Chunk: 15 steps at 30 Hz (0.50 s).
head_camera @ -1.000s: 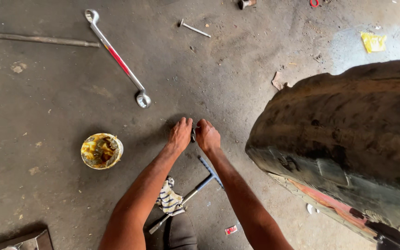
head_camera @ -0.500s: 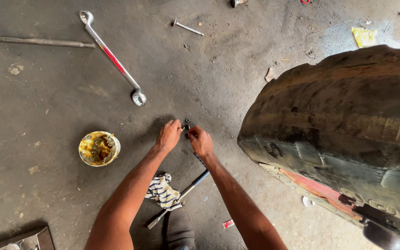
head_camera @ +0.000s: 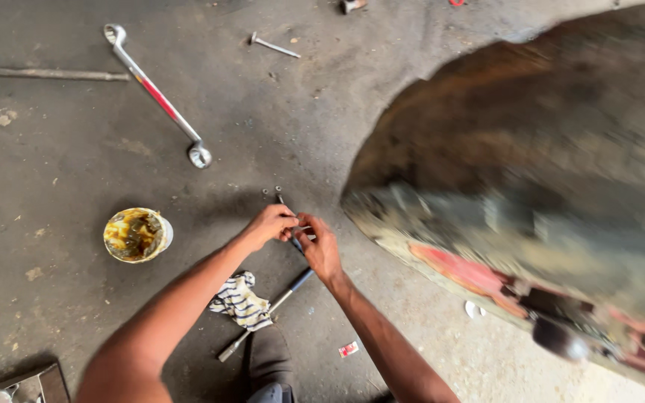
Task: The person works on a vehicle wheel hub, inserting and tightening a cotter pin by hand. They then wipe their hands with a cloth and use a T-handle tool to tighten the hub nut.
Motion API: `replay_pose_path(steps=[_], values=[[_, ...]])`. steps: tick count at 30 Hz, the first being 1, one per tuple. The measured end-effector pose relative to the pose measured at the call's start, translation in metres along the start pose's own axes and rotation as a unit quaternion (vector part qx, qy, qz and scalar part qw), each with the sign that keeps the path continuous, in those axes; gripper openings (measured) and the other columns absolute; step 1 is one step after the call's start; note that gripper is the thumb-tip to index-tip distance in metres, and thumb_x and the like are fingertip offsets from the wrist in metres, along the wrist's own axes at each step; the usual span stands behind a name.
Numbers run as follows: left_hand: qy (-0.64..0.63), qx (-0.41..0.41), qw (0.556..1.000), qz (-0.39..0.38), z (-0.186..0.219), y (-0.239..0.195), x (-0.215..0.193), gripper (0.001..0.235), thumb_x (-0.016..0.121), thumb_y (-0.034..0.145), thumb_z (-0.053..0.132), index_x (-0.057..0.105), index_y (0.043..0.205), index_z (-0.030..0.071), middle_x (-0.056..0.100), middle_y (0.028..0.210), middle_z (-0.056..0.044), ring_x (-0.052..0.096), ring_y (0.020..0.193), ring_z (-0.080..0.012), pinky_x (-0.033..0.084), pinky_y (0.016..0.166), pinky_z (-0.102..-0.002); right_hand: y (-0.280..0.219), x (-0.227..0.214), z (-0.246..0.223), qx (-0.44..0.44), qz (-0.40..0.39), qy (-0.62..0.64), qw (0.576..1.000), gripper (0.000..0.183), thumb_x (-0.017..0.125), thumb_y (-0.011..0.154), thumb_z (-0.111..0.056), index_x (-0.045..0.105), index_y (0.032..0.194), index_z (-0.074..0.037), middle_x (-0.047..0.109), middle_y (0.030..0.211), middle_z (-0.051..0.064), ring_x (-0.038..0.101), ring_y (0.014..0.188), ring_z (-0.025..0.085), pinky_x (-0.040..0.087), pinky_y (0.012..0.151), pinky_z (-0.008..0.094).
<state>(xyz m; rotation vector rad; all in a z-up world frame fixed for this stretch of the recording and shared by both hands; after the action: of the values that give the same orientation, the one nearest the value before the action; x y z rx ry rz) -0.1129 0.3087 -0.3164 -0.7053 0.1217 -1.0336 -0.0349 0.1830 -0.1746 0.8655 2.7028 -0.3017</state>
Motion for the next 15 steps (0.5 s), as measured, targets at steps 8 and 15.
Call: replay_pose_path(steps=[8,15], values=[[0.005,0.023,0.995,-0.098,0.072,-0.095,0.123,0.016,0.069,0.097,0.016,0.068,0.098,0.0,0.068,0.081,-0.004,0.06,0.068,-0.0107,0.052,0.063,-0.027,-0.074,-0.091,-0.043,0.076,0.053,0.047,0.995,0.022,0.073,0.092,-0.009,0.066,0.111,0.0,0.072,0.096,0.011,0.07,0.079,0.017,0.058,0.062,0.031],[0.08,0.075,0.971,-0.211,0.157,-0.204,0.225,0.019,0.067,0.095,0.015,0.071,0.105,0.0,0.072,0.094,-0.006,0.067,0.082,-0.0107,0.058,0.077,-0.028,-0.158,-0.174,-0.107,0.032,0.049,0.186,0.981,0.013,0.064,0.094,0.001,0.065,0.107,0.0,0.07,0.095,0.009,0.069,0.084,0.015,0.061,0.068,0.031]])
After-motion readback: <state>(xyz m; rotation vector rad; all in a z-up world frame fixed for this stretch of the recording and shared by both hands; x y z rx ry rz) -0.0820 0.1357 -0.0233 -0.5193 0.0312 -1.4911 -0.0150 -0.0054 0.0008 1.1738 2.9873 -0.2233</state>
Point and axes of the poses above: each hand's wrist, its own y-axis towards the middle knuckle, its own x-axis out of the palm, z = x × y, the point moved 7 cm from there along y, towards the middle knuckle
